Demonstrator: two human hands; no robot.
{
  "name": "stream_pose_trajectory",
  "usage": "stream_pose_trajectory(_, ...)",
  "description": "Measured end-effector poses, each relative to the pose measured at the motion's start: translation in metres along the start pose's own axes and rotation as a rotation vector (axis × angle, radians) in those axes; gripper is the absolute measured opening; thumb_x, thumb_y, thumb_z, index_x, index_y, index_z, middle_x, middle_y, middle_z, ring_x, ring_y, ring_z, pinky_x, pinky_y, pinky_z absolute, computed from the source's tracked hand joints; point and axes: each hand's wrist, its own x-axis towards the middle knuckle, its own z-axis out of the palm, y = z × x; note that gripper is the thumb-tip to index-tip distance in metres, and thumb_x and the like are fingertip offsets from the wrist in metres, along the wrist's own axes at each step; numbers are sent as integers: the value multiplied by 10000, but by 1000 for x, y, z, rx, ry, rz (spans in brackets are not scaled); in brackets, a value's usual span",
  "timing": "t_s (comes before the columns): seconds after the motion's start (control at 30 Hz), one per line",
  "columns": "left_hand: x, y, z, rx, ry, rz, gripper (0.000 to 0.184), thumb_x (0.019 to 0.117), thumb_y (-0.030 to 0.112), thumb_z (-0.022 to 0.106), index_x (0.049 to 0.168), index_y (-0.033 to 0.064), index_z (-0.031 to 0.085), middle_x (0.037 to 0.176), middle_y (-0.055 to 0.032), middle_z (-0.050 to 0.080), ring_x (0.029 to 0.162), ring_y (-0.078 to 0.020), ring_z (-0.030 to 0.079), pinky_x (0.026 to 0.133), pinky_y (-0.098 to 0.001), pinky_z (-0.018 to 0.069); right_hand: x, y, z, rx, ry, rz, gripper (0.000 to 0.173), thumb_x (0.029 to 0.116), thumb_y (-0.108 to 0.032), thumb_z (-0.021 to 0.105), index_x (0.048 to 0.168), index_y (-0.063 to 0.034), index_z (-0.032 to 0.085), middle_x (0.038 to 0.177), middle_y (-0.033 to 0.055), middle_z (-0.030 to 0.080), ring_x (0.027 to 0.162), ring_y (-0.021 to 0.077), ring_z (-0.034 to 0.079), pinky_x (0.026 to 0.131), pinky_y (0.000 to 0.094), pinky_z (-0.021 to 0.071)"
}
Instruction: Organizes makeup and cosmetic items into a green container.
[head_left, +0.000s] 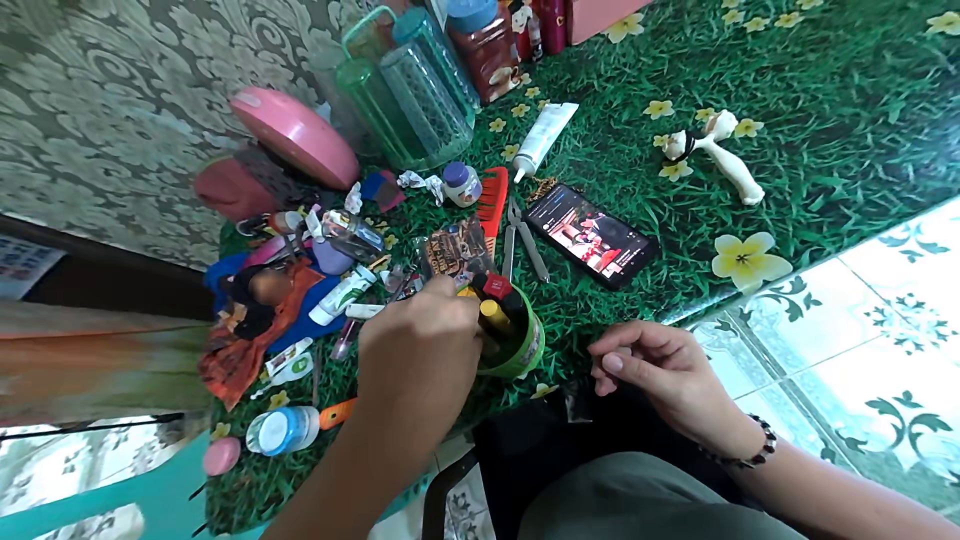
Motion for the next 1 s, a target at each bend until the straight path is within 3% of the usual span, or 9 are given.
stream_pose_trajectory(0.23,2,-6,-8,-77,-133,-79,163,866,227,815,759,146,723,786,-50,664,735,-277,668,581,-510,501,1,1,0,1,6,4,153,1010,-95,635,1125,-32,715,890,22,740,772,124,723,747,309,635)
stream_pose_trajectory(0.5,1,-8,-7,-139,-86,-87,164,827,225,852,781,146,716,727,-49,649,677,-271,649,563,-510,492,1,2,1,3,8,21,156,1011,-86,628,1128,-29,713,900,26,740,777,130,727,746,311,639)
stream_pose_trajectory(1.0,3,-8,-12,-160,-176,-138,229,838,335,854,752,165,726,667,-37,645,647,-260,633,573,-518,480,0,4,1,6,23,21,152,1010,-87,630,1119,-27,717,898,33,739,770,134,724,736,317,638)
